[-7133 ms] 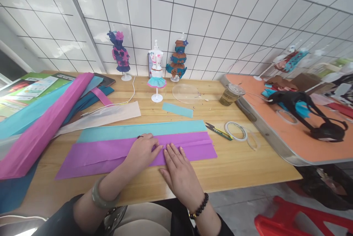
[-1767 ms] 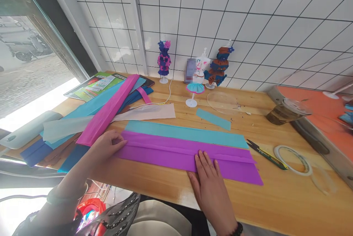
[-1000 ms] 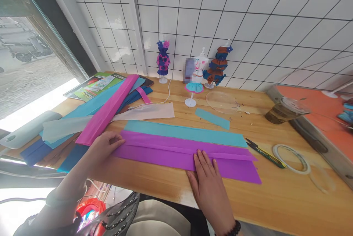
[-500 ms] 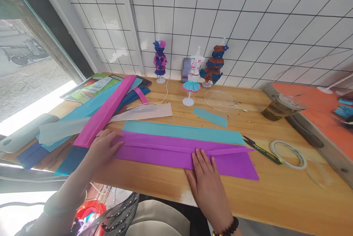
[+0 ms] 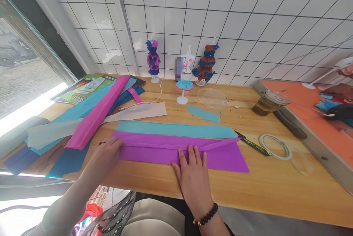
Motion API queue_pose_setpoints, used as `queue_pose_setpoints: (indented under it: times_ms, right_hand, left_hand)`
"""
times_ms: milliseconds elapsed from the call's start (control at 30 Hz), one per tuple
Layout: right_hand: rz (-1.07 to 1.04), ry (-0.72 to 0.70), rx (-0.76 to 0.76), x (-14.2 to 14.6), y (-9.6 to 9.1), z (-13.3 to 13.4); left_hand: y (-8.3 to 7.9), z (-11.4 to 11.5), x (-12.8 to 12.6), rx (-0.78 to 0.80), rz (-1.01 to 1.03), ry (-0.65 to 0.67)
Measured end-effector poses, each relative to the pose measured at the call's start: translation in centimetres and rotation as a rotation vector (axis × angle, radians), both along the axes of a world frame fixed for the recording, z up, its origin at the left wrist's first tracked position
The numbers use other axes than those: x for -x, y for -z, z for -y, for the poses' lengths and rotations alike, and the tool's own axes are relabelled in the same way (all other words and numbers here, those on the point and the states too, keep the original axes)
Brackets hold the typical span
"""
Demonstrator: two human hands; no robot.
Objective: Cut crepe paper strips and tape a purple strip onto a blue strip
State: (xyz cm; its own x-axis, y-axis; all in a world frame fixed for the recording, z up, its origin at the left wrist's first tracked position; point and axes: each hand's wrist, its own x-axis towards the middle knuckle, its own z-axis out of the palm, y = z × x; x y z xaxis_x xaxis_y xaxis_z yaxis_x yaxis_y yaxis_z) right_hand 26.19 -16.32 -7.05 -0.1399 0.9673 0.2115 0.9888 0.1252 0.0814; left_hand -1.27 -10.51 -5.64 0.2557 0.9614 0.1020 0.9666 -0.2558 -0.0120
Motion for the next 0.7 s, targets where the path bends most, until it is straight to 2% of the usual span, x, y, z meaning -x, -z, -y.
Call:
queue_pose_setpoints:
  times_ms: [300,467,700]
  right_hand:
    - [0.052,0.036,0.063,0.9,-0.5,0.0]
    - [0.061,0.037,0.09,1.2,-1.0,0.1]
    - [0.053,0.053,0.103,1.2,-1.0,0.1]
  left_hand:
    - [0.3,3.7,-4.1,-0.026,-0.124,-0.081]
    - [0.7,4.0,-4.6,-0.042,-0.12,-0.088]
    - [0.3,3.8,-4.9,-0.021,-0.124,-0.11]
